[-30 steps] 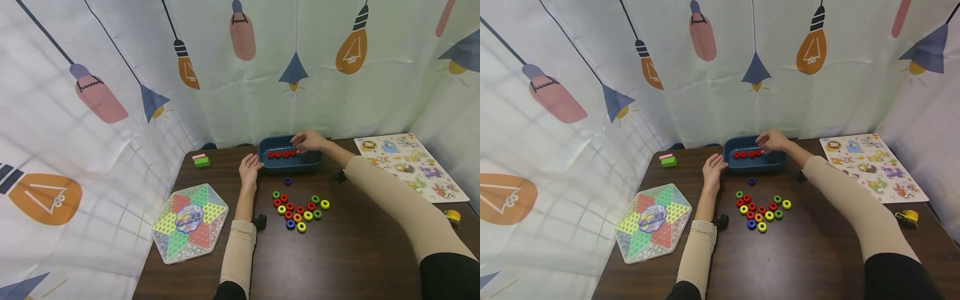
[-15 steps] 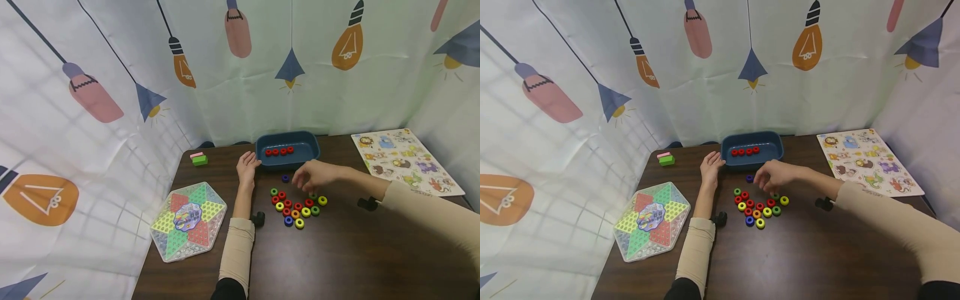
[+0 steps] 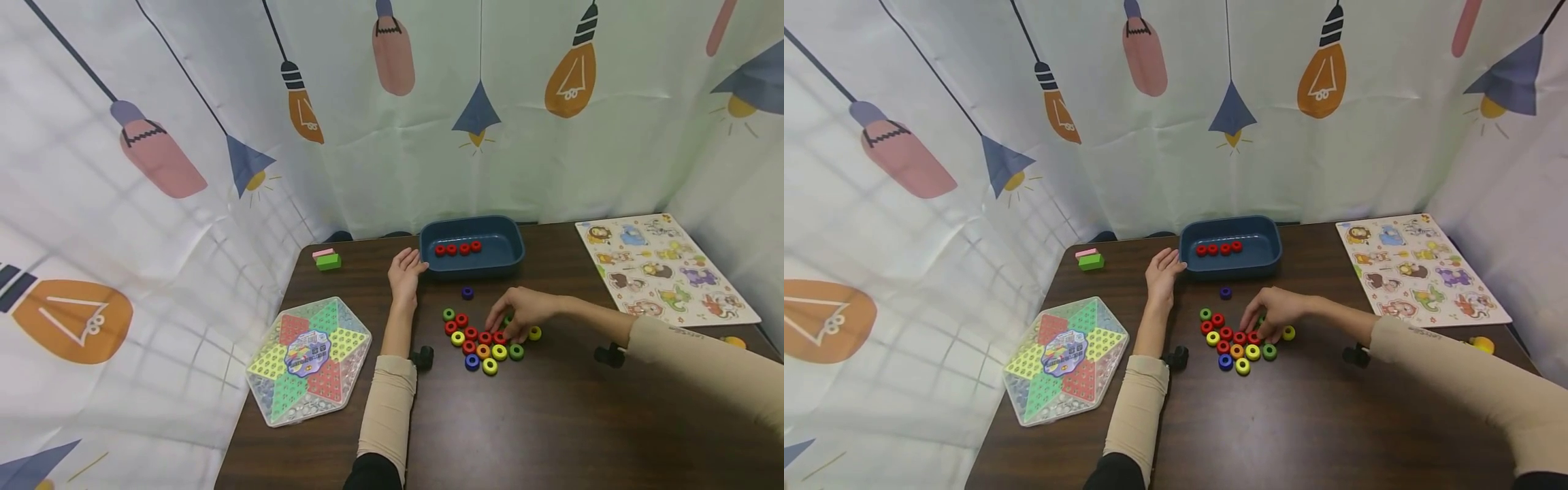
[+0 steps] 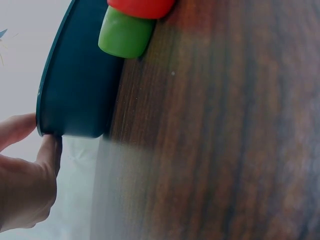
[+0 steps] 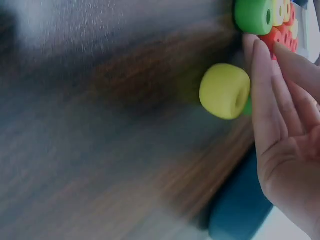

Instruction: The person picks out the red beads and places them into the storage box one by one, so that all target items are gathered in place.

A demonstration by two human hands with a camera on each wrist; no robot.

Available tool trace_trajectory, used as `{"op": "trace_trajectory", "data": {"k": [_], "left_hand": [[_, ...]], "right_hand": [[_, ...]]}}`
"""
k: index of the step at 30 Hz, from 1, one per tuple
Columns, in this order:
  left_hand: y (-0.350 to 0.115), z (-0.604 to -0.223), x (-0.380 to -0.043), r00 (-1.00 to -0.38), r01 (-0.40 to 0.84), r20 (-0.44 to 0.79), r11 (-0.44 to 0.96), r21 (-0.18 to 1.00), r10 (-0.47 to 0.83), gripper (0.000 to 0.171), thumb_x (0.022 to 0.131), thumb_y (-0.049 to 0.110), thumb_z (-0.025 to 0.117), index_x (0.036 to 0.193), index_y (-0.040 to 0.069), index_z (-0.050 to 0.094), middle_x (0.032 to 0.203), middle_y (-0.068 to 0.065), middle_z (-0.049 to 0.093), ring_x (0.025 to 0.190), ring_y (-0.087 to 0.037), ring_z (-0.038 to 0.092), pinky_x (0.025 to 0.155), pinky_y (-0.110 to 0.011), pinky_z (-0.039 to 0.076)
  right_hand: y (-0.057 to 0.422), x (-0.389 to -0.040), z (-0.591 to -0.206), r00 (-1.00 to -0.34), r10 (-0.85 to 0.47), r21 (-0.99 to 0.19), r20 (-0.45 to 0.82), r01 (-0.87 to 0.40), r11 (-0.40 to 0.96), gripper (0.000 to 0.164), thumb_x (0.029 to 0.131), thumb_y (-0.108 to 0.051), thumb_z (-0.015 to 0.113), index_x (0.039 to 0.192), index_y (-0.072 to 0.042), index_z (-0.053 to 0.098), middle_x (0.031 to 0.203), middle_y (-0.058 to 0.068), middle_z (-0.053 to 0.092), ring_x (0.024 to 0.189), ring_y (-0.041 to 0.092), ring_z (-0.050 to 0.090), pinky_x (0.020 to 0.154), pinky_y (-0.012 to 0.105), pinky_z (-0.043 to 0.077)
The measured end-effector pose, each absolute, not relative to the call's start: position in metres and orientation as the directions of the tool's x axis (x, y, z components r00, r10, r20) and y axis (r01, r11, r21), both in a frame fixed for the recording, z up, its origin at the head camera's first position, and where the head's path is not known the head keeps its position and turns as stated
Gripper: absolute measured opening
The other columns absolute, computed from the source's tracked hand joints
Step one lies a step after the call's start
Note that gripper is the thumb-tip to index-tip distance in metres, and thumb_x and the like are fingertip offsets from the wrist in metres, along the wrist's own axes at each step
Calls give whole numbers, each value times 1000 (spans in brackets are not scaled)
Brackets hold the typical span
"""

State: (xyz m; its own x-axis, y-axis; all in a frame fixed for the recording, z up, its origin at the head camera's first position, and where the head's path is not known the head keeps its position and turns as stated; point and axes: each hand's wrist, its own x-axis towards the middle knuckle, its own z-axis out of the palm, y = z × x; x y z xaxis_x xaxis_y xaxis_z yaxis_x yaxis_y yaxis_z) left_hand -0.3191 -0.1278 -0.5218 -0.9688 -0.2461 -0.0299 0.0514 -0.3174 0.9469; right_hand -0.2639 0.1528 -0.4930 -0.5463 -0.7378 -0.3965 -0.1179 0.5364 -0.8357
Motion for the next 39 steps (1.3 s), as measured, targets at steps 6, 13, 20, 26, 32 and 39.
{"op": "trace_trajectory", "data": {"k": [6, 13, 20, 26, 32, 39], "left_hand": [[-129, -522, -319, -969, 62, -22, -328, 943, -245, 59, 81, -15, 67, 135, 1, 49, 138, -27, 51, 128, -29, 53, 102, -32, 48], [-128, -523, -320, -968, 65, -14, -301, 952, -252, 56, 83, -14, 65, 134, 3, 50, 137, -24, 53, 127, -28, 54, 98, -32, 51], [-128, -525, -322, -968, 61, -18, -303, 951, -251, 55, 84, -15, 64, 135, 3, 50, 135, -22, 55, 128, -31, 53, 99, -32, 50], [-128, -524, -319, -969, 67, -14, -316, 946, -247, 58, 83, -14, 66, 135, 2, 49, 137, -24, 53, 128, -31, 53, 101, -33, 49], [-128, -524, -316, -970, 49, -31, -318, 947, -240, 58, 82, -12, 68, 135, 4, 49, 135, -20, 56, 127, -29, 54, 100, -32, 49], [-129, -522, -318, -968, 55, -25, -311, 949, -250, 58, 83, -13, 67, 135, 4, 50, 134, -19, 57, 126, -27, 55, 101, -32, 49]], "right_hand": [[149, -266, -499, -538, -736, -868, -412, -13, 496, 34, 79, 9, 72, 109, -7, 73, 106, 14, 71, 78, 34, 72, 68, 44, 61], [152, -278, -485, -555, -725, -883, -408, 36, 469, 32, 80, 8, 72, 111, 1, 71, 105, 17, 71, 79, 33, 72, 71, 45, 60], [153, -314, -443, -616, -723, -911, -313, -20, 411, 33, 83, 2, 73, 115, 6, 68, 111, 20, 70, 86, 36, 72, 77, 51, 58], [156, -365, -424, -758, -605, -918, -245, -20, 397, 31, 86, 0, 72, 116, 7, 67, 112, 22, 69, 89, 39, 71, 79, 51, 57], [156, -411, -434, -855, -448, -895, -262, 41, 444, 32, 87, 5, 67, 118, 13, 63, 109, 26, 69, 88, 41, 70, 83, 56, 54], [144, -434, -460, -898, -349, -837, -268, 37, 546, 31, 85, 9, 64, 116, 12, 65, 107, 25, 69, 83, 39, 71, 80, 51, 57]]}}
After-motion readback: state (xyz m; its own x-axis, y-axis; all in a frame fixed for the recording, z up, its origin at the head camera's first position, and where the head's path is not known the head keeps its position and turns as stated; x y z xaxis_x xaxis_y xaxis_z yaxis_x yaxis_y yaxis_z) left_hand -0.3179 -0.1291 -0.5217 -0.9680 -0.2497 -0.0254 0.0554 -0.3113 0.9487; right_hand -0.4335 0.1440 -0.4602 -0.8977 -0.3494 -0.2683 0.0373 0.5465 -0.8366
